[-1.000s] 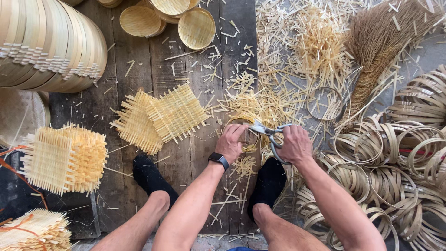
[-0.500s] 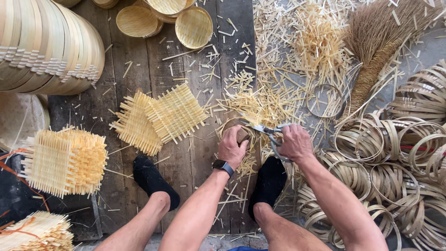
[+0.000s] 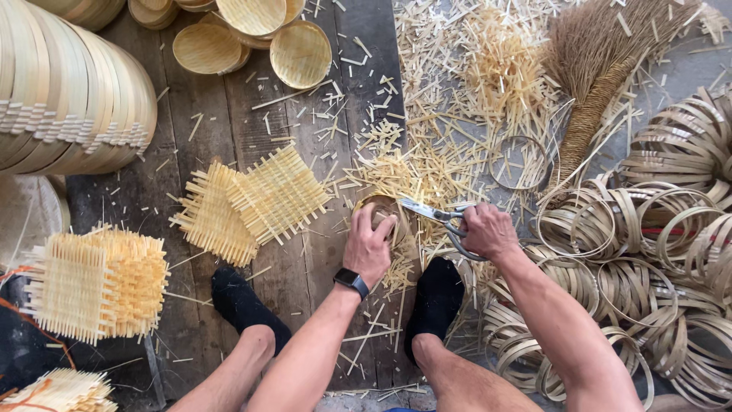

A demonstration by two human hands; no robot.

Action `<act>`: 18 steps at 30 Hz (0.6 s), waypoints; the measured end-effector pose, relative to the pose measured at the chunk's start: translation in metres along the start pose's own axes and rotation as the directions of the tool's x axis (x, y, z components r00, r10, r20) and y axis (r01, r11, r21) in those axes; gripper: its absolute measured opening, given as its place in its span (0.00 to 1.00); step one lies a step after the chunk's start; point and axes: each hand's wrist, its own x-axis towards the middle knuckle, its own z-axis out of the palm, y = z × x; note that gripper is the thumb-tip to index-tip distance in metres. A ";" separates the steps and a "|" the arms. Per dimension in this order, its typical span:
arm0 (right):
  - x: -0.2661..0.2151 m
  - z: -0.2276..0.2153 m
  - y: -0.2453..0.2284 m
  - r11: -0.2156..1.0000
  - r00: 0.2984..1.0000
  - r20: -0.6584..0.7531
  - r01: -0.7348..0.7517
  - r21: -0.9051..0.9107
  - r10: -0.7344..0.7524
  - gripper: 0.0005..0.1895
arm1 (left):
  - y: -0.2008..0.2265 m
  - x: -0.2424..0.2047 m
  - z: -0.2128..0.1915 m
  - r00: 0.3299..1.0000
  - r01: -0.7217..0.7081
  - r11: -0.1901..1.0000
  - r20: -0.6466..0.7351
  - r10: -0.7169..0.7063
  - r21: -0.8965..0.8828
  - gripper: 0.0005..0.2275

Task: The person weaves thin bamboo strips into small circular baskets. They use shears to trim the edges of the woven pieces and place the finished baskets into a stack. The workspace is cluttered with bamboo scraps and finished items.

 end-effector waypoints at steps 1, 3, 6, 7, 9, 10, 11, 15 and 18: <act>-0.001 -0.003 0.000 1.000 0.999 -0.033 0.013 0.020 -0.013 0.15 | 0.006 -0.004 0.000 0.995 0.097 0.990 0.042 -0.094 -0.102 0.23; -0.004 -0.019 -0.007 0.997 0.994 -0.099 0.042 0.057 -0.037 0.24 | 0.012 -0.006 0.002 0.986 0.166 0.969 0.022 -0.164 -0.185 0.23; 0.001 -0.039 -0.034 0.998 0.985 -0.164 0.058 0.029 -0.053 0.25 | 0.011 -0.007 0.012 0.988 0.104 0.984 -0.102 -0.119 -0.145 0.20; 0.004 -0.040 -0.042 0.998 0.978 -0.203 0.047 0.028 -0.041 0.23 | 0.008 -0.007 0.013 0.990 0.096 0.986 -0.086 -0.109 -0.138 0.20; 0.007 -0.030 -0.047 1.000 0.960 -0.280 0.015 0.025 -0.008 0.20 | 0.006 -0.006 0.015 0.993 0.095 0.989 -0.067 -0.102 -0.109 0.21; 0.008 -0.021 -0.041 1.000 0.981 -0.194 -0.001 0.020 0.004 0.17 | 0.005 -0.005 0.015 0.992 0.101 0.991 -0.065 -0.106 -0.087 0.21; 0.007 -0.011 -0.031 1.000 0.994 -0.104 -0.017 0.016 0.019 0.15 | 0.004 -0.004 0.014 0.992 0.106 0.992 -0.060 -0.110 -0.066 0.22; -0.003 0.009 0.004 0.999 1.000 0.008 -0.014 0.052 0.014 0.09 | -0.003 -0.003 0.006 0.991 0.133 0.963 0.001 -0.137 -0.234 0.26; -0.005 -0.011 -0.006 0.997 0.993 -0.106 0.053 0.059 -0.047 0.25 | -0.005 -0.001 0.006 0.996 0.082 0.968 0.005 -0.083 -0.238 0.26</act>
